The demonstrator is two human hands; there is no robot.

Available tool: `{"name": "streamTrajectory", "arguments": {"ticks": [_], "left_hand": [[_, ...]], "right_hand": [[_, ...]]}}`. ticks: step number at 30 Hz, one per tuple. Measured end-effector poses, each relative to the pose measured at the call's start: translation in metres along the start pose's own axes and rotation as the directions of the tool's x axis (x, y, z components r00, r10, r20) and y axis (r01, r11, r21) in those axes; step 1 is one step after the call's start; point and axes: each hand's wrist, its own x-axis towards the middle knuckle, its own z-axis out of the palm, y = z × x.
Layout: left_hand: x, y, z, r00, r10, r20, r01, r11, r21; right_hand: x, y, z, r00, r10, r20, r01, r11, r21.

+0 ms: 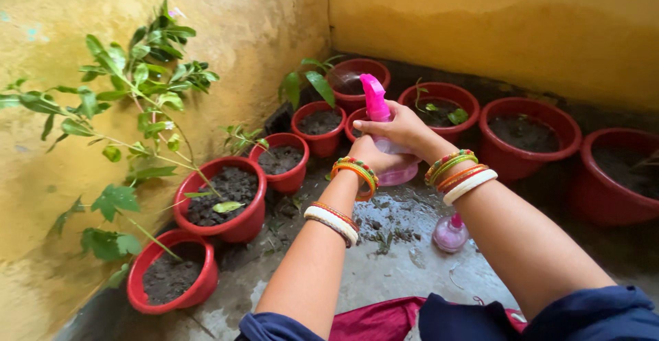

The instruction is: The person sprays water on a series of potted plants using a spray bottle.

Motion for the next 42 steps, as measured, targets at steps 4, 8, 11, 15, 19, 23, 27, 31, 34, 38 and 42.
{"name": "streamTrajectory", "arguments": {"ticks": [4,8,11,15,19,23,27,31,34,38,42], "left_hand": [[-0.003,0.004,-0.014,0.998,-0.054,-0.035,0.055,0.998,0.038],[0.001,0.007,-0.020,0.983,0.175,0.057,-0.183,0.962,0.204],[0.000,0.005,-0.023,0.982,0.179,0.054,-0.184,0.976,0.112],[-0.002,0.009,-0.023,0.983,0.175,0.053,-0.181,0.975,0.133],[-0.008,0.013,-0.029,0.991,0.131,0.029,-0.133,0.987,0.088],[-0.004,0.010,-0.028,0.982,0.187,0.032,-0.190,0.977,0.098],[-0.005,0.005,-0.030,0.980,0.195,0.050,-0.198,0.979,0.056],[-0.011,0.011,-0.031,0.973,0.226,0.047,-0.230,0.970,0.078],[-0.020,0.009,-0.041,0.976,0.216,0.037,-0.215,0.976,-0.036],[-0.029,0.009,-0.055,0.977,0.208,0.052,-0.210,0.977,0.035],[-0.050,0.005,-0.077,0.988,0.151,-0.011,-0.149,0.985,0.089]], "right_hand": [[0.006,-0.012,0.010,0.998,-0.020,0.053,0.016,0.997,0.070],[0.002,-0.021,0.014,0.997,-0.051,0.061,0.046,0.995,0.089],[0.001,-0.027,0.016,0.996,-0.037,0.082,0.029,0.995,0.093],[0.002,-0.031,0.018,0.994,-0.040,0.101,0.032,0.996,0.079],[0.002,-0.036,0.018,0.998,-0.025,0.060,0.025,1.000,-0.011],[0.002,-0.033,0.021,0.998,-0.023,0.063,0.021,0.999,0.032],[0.007,-0.029,0.023,0.997,-0.039,0.062,0.037,0.999,0.032],[0.003,-0.033,0.026,0.998,-0.044,0.055,0.043,0.999,0.018],[-0.001,-0.041,0.031,0.997,-0.061,0.044,0.062,0.997,-0.035],[-0.005,-0.054,0.047,0.994,-0.094,0.062,0.094,0.996,0.011],[-0.011,-0.065,0.068,0.991,-0.098,0.089,0.099,0.995,0.000]]}}
